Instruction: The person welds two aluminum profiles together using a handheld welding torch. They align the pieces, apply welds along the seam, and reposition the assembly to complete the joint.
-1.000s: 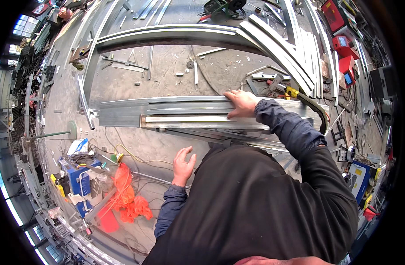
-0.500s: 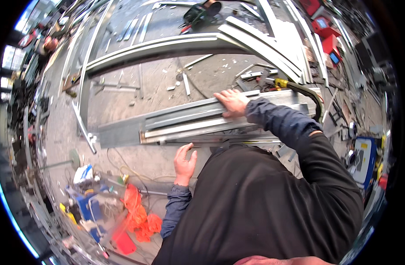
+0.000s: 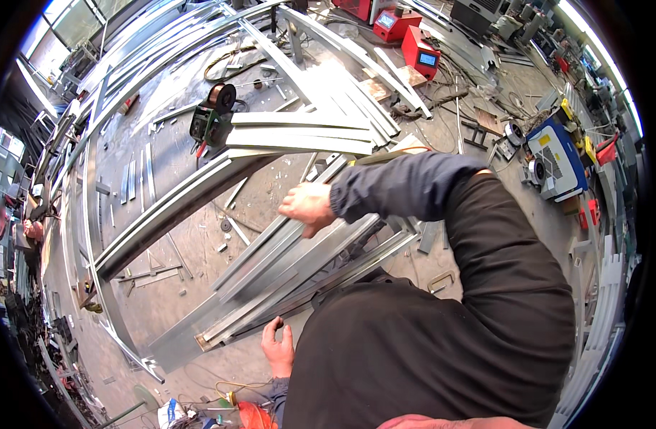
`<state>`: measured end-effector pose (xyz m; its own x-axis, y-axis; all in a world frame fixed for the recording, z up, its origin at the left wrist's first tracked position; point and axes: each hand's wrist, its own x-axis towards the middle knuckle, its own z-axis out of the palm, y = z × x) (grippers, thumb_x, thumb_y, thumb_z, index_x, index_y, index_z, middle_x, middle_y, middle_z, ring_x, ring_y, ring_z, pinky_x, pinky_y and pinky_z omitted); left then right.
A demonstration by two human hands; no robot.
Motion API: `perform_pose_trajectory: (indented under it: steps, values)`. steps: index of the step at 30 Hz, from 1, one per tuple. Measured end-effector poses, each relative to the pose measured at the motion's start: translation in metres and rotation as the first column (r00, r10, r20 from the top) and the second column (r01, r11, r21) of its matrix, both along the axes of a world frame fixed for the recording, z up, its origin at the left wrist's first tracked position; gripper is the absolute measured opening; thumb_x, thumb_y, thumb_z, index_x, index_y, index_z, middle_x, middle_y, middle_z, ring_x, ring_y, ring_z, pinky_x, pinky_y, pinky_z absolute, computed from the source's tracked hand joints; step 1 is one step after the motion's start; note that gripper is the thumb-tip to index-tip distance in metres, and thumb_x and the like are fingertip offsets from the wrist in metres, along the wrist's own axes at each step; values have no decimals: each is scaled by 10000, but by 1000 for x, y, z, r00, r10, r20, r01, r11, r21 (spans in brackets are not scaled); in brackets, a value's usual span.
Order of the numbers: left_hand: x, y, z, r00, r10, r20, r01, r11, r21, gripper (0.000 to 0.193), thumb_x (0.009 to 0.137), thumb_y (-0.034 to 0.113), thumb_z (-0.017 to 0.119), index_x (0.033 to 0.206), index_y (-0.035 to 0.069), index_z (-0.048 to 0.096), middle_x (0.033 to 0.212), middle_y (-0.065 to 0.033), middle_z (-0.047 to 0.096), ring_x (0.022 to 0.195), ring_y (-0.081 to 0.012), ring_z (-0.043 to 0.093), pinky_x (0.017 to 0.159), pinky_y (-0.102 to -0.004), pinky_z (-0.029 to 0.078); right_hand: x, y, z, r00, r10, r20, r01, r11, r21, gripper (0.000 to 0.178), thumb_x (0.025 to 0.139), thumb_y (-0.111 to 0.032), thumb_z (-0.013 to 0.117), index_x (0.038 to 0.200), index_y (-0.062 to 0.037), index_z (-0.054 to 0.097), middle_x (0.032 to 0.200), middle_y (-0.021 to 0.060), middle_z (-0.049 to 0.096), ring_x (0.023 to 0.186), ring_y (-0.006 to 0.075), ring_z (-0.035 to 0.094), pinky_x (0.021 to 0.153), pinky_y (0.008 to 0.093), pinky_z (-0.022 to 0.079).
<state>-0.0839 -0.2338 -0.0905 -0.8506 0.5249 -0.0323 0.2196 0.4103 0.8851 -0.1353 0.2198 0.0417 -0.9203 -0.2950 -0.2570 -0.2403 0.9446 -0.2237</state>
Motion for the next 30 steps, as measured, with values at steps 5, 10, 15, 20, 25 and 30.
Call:
perform_pose_trajectory:
  steps: [5,10,15,20,25,30]
  values:
    - [26,43,-14,994,25,110,-23,1000,-20,355,934,58,816,1276,-24,767,1153,-139,795,1078,-256,760,999,-384,584,60,125,68,983,-130,-133,142,986,85,736,774,-444,939,1264,21,647,1234,213,727,1204,375,691,1071,473,570]
    - [44,98,-8,980,2,201,14,997,-79,374,939,89,828,1287,-28,761,1148,-147,791,1080,-259,760,995,-382,582,129,258,63,739,-577,-347,591,803,-75,734,815,-398,855,1383,9,631,1231,230,714,1201,401,690,1082,480,541]
    - [61,115,-5,980,-12,201,55,977,-208,377,924,80,834,1272,-41,754,1141,-170,784,1064,-293,762,986,-405,589,147,381,6,352,-931,-101,804,356,-476,833,859,-463,849,1455,74,624,1324,311,726,1233,415,710,1087,430,538]
    - [80,110,18,975,79,207,-9,948,-318,370,921,90,843,1257,-38,753,1114,-180,785,1036,-314,775,950,-407,600,125,490,-112,122,-992,-44,783,123,-610,810,871,-457,865,1430,87,646,1314,288,755,1217,384,733,1068,432,547]
    - [79,107,19,919,188,346,3,875,-483,502,1008,173,836,1470,31,700,1347,-164,749,1230,-265,714,1089,-417,566,112,561,-201,-54,-997,-48,852,-21,-523,738,855,-448,882,1346,66,686,1265,268,768,1194,413,735,1039,467,556]
    - [83,106,23,903,222,369,-6,863,-505,459,1013,159,819,1432,11,705,1313,-162,755,1206,-263,712,1071,-401,568,86,573,-255,-82,-989,-126,961,-44,-274,888,851,-532,898,1476,24,598,1436,276,676,1367,420,632,1151,500,511]
